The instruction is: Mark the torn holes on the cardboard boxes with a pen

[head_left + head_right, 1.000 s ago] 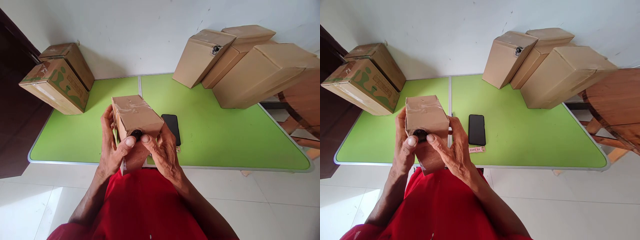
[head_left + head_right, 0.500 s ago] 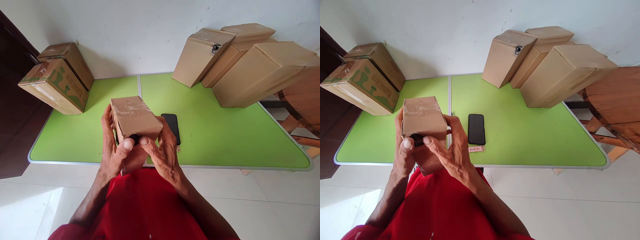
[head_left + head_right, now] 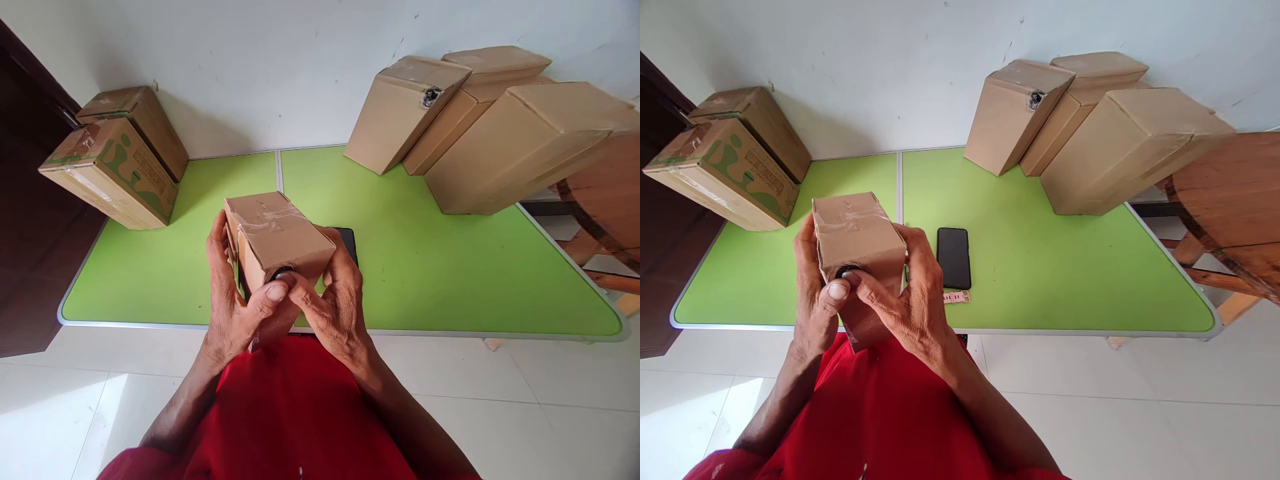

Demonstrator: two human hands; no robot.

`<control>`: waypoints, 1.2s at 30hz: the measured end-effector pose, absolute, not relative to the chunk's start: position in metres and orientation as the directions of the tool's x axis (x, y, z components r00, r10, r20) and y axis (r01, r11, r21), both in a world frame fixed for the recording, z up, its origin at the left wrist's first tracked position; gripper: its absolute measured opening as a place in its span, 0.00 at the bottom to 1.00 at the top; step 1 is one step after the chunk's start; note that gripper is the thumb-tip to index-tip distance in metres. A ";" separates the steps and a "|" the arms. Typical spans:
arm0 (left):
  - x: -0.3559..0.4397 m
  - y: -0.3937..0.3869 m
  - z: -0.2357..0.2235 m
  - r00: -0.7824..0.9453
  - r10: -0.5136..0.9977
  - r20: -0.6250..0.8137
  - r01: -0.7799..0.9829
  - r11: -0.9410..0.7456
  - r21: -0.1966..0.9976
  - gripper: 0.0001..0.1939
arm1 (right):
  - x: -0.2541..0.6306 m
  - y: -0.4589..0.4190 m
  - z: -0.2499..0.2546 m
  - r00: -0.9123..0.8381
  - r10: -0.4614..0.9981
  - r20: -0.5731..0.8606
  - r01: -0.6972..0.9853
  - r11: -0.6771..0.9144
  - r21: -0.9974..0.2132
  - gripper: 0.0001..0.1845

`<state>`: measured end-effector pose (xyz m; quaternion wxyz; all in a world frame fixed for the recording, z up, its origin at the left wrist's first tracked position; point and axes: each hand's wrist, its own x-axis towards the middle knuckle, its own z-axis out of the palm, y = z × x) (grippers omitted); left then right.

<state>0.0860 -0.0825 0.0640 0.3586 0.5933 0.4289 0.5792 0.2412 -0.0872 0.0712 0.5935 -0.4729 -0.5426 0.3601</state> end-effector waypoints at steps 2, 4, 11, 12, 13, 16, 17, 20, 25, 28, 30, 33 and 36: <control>0.086 -0.082 0.064 -0.032 0.923 0.384 0.110 -0.378 0.919 0.54 | 0.242 -0.087 0.068 0.171 0.920 0.352 0.132 0.333 -0.934 0.26; 0.086 -0.081 0.064 -0.019 0.919 0.394 0.125 -0.389 0.913 0.53 | 0.243 -0.086 0.064 0.182 0.896 0.405 0.180 0.374 -0.910 0.24; 0.087 -0.079 0.059 0.001 0.913 0.407 0.164 -0.402 0.901 0.56 | 0.245 -0.084 0.057 0.185 0.862 0.472 0.197 0.438 -0.877 0.20; 0.087 -0.078 0.059 -0.001 0.913 0.408 0.172 -0.402 0.899 0.57 | 0.245 -0.084 0.057 0.182 0.864 0.470 0.194 0.437 -0.878 0.20; 0.087 -0.078 0.058 -0.004 0.911 0.412 0.184 -0.404 0.896 0.57 | 0.246 -0.084 0.058 0.177 0.865 0.470 0.195 0.438 -0.878 0.20; 0.087 -0.079 0.059 -0.009 0.907 0.421 0.231 -0.408 0.883 0.55 | 0.247 -0.084 0.059 0.160 0.868 0.471 0.218 0.434 -0.874 0.20; 0.087 -0.079 0.060 -0.010 0.910 0.416 0.241 -0.401 0.884 0.53 | 0.248 -0.084 0.059 0.158 0.868 0.472 0.229 0.432 -0.872 0.19; 0.087 -0.080 0.062 -0.004 0.919 0.393 0.253 -0.380 0.890 0.50 | 0.249 -0.084 0.063 0.170 0.862 0.477 0.262 0.427 -0.866 0.15; 0.087 -0.081 0.060 0.010 0.899 0.439 0.263 -0.426 0.866 0.56 | 0.252 -0.082 0.070 0.212 0.867 0.451 0.307 0.380 -0.873 0.15; 0.087 -0.081 0.059 0.025 0.891 0.453 0.282 -0.441 0.852 0.58 | 0.252 -0.084 0.074 0.233 0.860 0.454 0.329 0.369 -0.869 0.16; 0.085 -0.080 0.058 0.044 0.885 0.463 0.273 -0.456 0.847 0.57 | 0.251 -0.086 0.075 0.227 0.855 0.467 0.344 0.378 -0.859 0.16; 0.081 -0.078 0.058 0.078 0.873 0.482 0.234 -0.486 0.842 0.53 | 0.248 -0.089 0.077 0.189 0.838 0.513 0.390 0.415 -0.822 0.16; 0.077 -0.077 0.058 0.087 0.855 0.511 0.212 -0.517 0.830 0.53 | 0.246 -0.091 0.079 0.161 0.808 0.567 0.416 0.466 -0.781 0.17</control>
